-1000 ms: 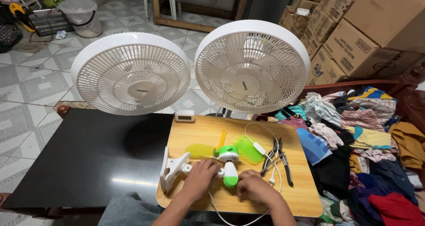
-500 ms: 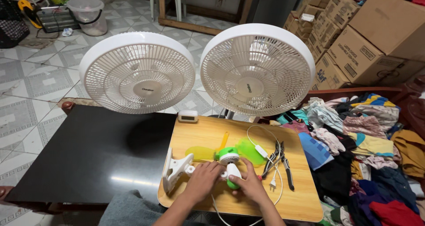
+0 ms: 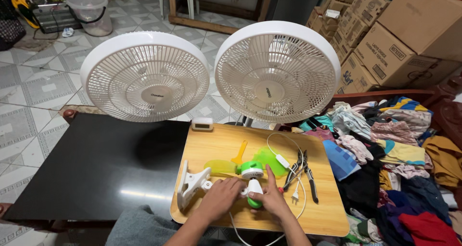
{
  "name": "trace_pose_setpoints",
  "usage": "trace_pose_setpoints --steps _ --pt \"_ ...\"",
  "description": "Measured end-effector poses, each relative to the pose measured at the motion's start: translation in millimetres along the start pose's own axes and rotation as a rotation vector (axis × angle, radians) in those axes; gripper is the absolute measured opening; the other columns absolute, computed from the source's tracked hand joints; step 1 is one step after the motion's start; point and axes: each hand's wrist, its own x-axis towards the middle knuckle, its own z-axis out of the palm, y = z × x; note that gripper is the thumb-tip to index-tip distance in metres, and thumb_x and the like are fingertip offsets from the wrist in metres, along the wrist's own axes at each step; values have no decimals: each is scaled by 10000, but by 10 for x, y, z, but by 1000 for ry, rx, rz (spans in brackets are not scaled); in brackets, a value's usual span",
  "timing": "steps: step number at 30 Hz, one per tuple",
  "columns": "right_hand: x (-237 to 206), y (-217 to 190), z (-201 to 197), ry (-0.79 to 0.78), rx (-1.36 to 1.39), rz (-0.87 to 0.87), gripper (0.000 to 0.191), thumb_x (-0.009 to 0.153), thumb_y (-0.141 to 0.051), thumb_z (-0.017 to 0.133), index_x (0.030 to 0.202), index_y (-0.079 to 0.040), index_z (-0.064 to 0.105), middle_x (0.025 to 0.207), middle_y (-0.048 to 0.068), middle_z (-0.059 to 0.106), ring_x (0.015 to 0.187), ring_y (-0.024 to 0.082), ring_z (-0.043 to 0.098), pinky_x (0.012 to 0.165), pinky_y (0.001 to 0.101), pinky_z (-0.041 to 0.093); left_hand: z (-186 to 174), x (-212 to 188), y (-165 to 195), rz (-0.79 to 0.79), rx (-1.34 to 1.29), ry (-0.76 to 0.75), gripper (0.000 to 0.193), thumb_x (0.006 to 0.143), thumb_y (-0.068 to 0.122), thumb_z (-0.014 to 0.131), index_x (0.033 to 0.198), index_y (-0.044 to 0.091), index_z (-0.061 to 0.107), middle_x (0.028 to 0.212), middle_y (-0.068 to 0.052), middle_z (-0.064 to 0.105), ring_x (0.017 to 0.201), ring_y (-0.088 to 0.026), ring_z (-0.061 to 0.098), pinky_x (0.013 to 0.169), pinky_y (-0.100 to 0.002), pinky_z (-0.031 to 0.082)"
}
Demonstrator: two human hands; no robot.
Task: The person disassembles a small clip-on fan on a table, removing the green blades and front cover by hand and using a screwdriver and pliers on the motor housing. They handle the fan body, adjust its parts, and reassemble the components back onto the fan.
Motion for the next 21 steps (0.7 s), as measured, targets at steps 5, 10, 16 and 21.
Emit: trace_pose_setpoints --steps 5,10,16,21 --pt "67 39 -49 -2 -54 -95 1242 785 40 785 1588 -462 -19 980 177 675 721 284 686 551 455 627 -5 15 44 53 88 8 278 948 229 587 1202 114 591 1113 -64 598 1072 -233 589 814 -390 452" --pt "54 45 -73 49 -159 -153 1274 741 61 791 1598 -434 -10 923 155 656 710 259 693 554 447 643 -8 31 76 45 70 -2 278 947 220 582 1196 96 597 1098 -66 596 1066 -227 588 792 -384 460" --pt "-40 -54 -34 111 -293 -176 1250 747 20 800 1611 -391 -3 842 123 660 662 226 700 525 422 639 -2 42 77 65 98 18 251 948 207 572 1160 76 607 1108 -78 601 1072 -246 589 817 -385 476" --pt "-118 -167 -3 70 -124 -105 1222 792 -21 801 1605 -399 -30 826 129 653 625 237 675 479 403 607 15 47 85 91 160 86 318 925 161 562 1222 54 599 1153 -92 606 1073 -246 583 834 -380 482"
